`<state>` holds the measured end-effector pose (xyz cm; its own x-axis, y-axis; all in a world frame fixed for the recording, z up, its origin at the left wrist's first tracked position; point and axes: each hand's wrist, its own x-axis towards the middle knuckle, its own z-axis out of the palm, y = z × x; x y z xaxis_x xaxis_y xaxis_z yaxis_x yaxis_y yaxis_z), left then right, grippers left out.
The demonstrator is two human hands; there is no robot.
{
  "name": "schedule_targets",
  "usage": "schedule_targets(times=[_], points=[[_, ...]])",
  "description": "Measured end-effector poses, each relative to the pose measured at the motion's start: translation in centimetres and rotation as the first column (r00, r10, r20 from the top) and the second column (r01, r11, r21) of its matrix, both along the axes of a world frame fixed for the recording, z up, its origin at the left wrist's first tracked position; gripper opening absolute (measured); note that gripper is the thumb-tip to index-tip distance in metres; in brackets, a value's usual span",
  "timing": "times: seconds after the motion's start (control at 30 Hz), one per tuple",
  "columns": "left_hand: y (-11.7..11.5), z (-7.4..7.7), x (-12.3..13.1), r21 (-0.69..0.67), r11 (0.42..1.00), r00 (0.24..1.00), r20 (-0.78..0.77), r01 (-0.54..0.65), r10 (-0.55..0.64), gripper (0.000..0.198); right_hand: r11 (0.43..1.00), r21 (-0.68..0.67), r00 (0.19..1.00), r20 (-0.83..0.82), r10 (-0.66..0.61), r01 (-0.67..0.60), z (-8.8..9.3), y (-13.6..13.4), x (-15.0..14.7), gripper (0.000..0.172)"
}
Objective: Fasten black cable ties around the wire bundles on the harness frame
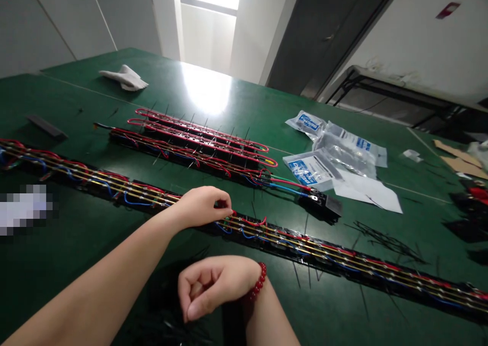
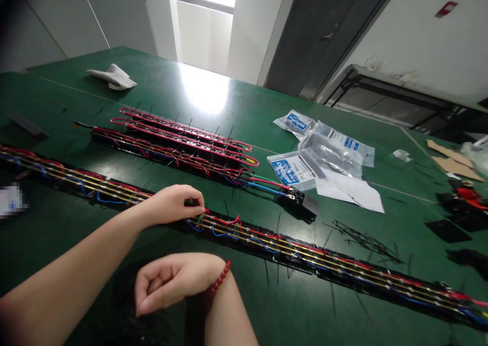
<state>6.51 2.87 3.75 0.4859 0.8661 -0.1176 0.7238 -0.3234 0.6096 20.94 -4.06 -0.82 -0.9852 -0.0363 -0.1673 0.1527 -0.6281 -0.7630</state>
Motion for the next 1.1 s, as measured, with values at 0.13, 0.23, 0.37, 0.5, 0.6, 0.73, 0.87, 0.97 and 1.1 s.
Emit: schedule_targets(times=[0.13,0.23,0.37,0.5,0.6,0.73,0.87,0.97,1.1], points=[[-0.5,0.3,0.2,0.022,1.0,0.998,-0.054,-0.021,0.022,0.022,0.999,-0.015,0.999,0.025,-0.028,0.028,-0.1,-0.1,-0.1,0.045],[-0.7,0.6,-0.2,0.046,0.995,0.994,-0.07,0.089,-0.086,0.022,0.998,-0.034,0.998,0.057,-0.042,0.044,0.0,-0.1,-0.1,0.046],[-1.0,0.6,-0.7,0.115,0.961,0.961,-0.144,0.253,-0.236,0.067,0.996,-0.063,0.995,0.079,-0.056,0.061,0.0,-0.2,-0.2,0.049],[-1.6,0.2,-0.3,0.203,0.939,0.934,-0.286,0.277,-0.214,0.072,0.993,-0.099,0.995,0.076,-0.062,0.07,0.0,-0.2,-0.2,0.048],[-2.0,-0.1,0.1,0.239,0.933,0.928,-0.323,0.27,-0.185,0.066,0.993,-0.097,0.996,0.06,-0.065,0.07,0.0,-0.2,-0.3,0.046],[-2.2,-0.4,0.2,0.27,0.927,0.929,-0.33,0.261,-0.165,0.058,0.994,-0.093,0.997,0.047,-0.061,0.065,-0.1,-0.3,-0.3,0.044],[-2.1,-0.8,0.1,0.289,0.919,0.927,-0.338,0.27,-0.166,0.053,0.993,-0.095,0.997,0.045,-0.065,0.069,0.0,-0.3,-0.4,0.044],[-2.0,-1.1,0.1,0.296,0.909,0.921,-0.343,0.293,-0.185,0.046,0.993,-0.092,0.997,0.043,-0.069,0.073,0.1,-0.3,-0.4,0.044],[-1.9,-1.4,0.0,0.312,0.896,0.914,-0.353,0.317,-0.2,0.044,0.99,-0.105,0.995,0.05,-0.085,0.09,0.0,-0.3,-0.4,0.043]])
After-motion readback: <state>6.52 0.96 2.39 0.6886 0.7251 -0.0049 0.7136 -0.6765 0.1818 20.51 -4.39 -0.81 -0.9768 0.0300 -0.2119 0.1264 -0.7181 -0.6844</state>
